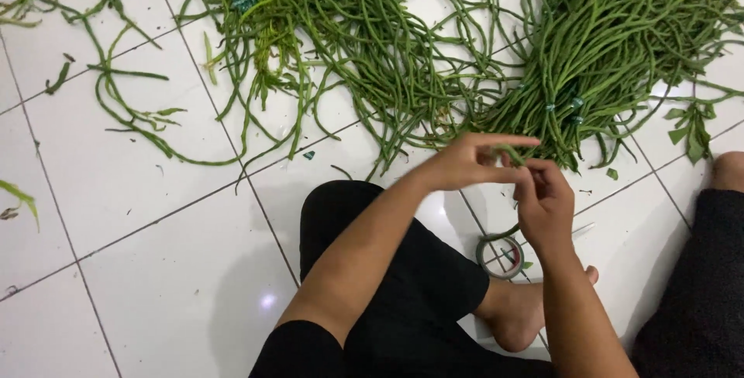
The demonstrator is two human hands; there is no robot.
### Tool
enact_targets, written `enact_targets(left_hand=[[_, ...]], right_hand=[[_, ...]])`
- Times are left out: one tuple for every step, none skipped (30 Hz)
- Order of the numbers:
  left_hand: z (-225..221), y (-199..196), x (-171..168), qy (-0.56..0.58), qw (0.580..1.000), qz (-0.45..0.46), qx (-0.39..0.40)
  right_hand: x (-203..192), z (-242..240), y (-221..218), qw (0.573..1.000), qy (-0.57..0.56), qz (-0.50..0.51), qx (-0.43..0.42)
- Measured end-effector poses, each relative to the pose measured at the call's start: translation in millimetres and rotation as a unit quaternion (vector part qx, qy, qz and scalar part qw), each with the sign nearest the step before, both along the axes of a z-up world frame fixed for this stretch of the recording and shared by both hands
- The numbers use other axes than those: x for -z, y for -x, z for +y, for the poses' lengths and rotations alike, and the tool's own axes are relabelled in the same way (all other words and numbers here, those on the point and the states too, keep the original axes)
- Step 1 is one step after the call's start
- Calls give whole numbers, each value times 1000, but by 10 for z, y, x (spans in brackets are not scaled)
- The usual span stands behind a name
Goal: Bunching long green beans and securing them with tape.
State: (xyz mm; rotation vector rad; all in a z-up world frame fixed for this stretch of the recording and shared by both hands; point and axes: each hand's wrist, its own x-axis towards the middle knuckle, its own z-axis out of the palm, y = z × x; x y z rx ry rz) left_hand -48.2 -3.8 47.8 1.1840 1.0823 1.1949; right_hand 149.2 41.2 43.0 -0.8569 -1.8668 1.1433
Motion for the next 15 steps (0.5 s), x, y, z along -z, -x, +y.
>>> enact_targets(left_hand=[[-5, -73, -3, -49, 997, -30, -41], [3, -135, -10, -100, 990, -58, -81], [-2, -109, -17, -100, 990, -57, -84], [-15, -94, -22, -91, 986, -61, -125], [-26, -79, -25, -82, 981, -65, -166], [-34, 0, -67, -82, 980, -66, -168], [-40, 77, -108, -76, 973, -74, -204], [-27, 154, -152, -72, 965, -82, -238], [-20, 264, -132, -74, 965, -82, -239], [-16, 360, -108, -79, 944, -106, -302], [-6, 455, -83, -83, 919, -129, -363], [-14, 529, -77, -80, 921, -130, -359], [-20, 603, -73, -44, 902, -127, -410], [-17, 693, -77, -8, 880, -123, -459], [-62, 743, -58, -7, 882, -122, -456]], right_hand=[[-70, -23, 63, 1000, -4, -14, -14], [-139, -36, 136, 999, -10, -26, -28], [-136, -26, 165, 999, -10, -25, -31], [-133, -23, 185, 999, 9, -22, -33], [-129, -18, 204, 999, 28, -19, -34], [-157, -36, 194, 999, 28, -20, -37], [-185, -51, 183, 996, 50, -61, -47], [-216, -49, 171, 991, 70, -102, -55], [-169, -29, 140, 991, 68, -103, -57], [-117, -31, 92, 985, 79, -150, -45], [-64, -30, 42, 976, 89, -196, -32], [-4, -32, -13, 976, 92, -197, -28], [54, -34, -70, 974, 102, -201, -22], [112, -28, -109, 972, 111, -204, -16], [166, -62, -118, 972, 113, -203, -13]])
